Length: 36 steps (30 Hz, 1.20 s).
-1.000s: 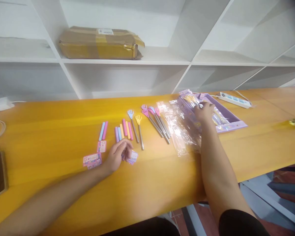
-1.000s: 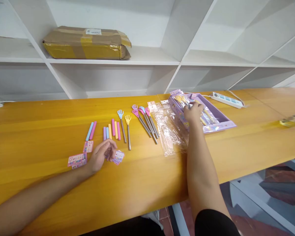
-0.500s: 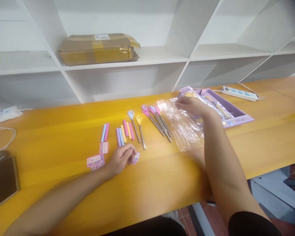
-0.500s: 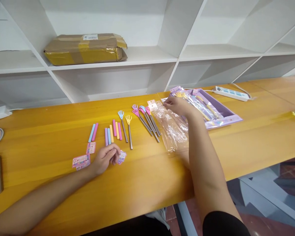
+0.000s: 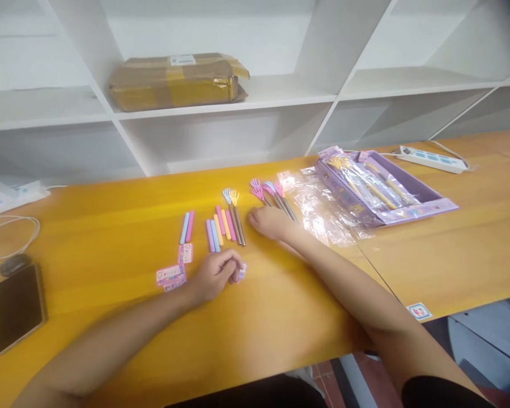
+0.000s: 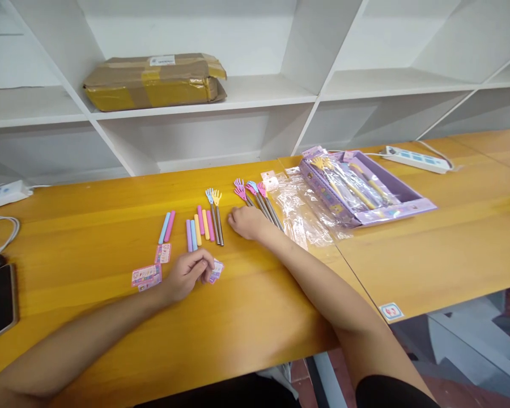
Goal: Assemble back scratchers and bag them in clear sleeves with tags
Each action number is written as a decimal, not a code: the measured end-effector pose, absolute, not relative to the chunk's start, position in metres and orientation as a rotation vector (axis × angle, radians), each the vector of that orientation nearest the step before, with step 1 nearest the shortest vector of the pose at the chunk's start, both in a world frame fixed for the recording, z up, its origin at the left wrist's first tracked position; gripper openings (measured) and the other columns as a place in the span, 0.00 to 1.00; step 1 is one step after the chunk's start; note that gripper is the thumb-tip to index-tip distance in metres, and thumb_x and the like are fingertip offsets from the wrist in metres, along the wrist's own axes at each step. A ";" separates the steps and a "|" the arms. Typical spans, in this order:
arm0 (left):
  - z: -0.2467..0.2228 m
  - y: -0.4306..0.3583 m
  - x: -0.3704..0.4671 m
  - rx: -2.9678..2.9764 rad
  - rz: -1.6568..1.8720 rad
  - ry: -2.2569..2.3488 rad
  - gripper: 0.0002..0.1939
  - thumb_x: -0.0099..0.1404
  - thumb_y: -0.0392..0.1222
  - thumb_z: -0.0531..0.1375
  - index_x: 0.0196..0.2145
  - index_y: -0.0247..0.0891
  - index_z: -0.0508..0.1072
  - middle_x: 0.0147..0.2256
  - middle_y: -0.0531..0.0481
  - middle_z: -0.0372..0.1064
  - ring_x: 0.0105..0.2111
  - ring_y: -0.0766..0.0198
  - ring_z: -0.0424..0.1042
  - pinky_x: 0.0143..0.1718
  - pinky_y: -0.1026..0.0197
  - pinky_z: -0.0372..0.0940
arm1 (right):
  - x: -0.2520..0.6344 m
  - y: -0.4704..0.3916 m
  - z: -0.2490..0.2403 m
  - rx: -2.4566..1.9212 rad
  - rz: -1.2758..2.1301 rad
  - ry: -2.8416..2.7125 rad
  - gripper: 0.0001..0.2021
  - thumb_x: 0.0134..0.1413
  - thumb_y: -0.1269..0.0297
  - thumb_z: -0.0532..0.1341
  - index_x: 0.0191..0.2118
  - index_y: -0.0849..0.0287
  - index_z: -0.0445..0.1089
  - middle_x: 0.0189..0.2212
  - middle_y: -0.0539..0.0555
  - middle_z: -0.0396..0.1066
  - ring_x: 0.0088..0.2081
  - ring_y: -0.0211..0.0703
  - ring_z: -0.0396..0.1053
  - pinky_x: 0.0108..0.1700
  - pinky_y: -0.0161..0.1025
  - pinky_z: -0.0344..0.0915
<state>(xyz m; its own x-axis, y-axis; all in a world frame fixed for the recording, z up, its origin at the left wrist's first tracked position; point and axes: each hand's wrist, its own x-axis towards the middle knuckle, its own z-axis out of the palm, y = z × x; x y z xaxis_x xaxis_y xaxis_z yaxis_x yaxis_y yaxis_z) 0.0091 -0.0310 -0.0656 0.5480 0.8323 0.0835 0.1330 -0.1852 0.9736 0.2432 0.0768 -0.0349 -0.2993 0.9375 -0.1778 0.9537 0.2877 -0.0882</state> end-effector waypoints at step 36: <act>-0.030 0.038 -0.030 2.155 0.753 1.039 0.54 0.58 0.54 0.77 0.75 0.48 0.57 0.71 0.36 0.59 0.61 0.43 0.70 0.65 0.36 0.67 | 0.237 0.090 -0.037 2.330 -0.979 2.499 0.20 0.57 0.63 0.65 0.19 0.55 0.58 0.18 0.49 0.60 0.25 0.39 0.58 0.32 0.40 0.50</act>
<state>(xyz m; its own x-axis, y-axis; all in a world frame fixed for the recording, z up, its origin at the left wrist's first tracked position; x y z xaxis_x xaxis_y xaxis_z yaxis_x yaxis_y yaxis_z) -0.0301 0.0382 -0.0295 0.5276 0.8204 0.2204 0.4651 -0.4960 0.7332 0.2371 0.0898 -0.0368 -0.0925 0.9937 -0.0639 0.7725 0.0311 -0.6342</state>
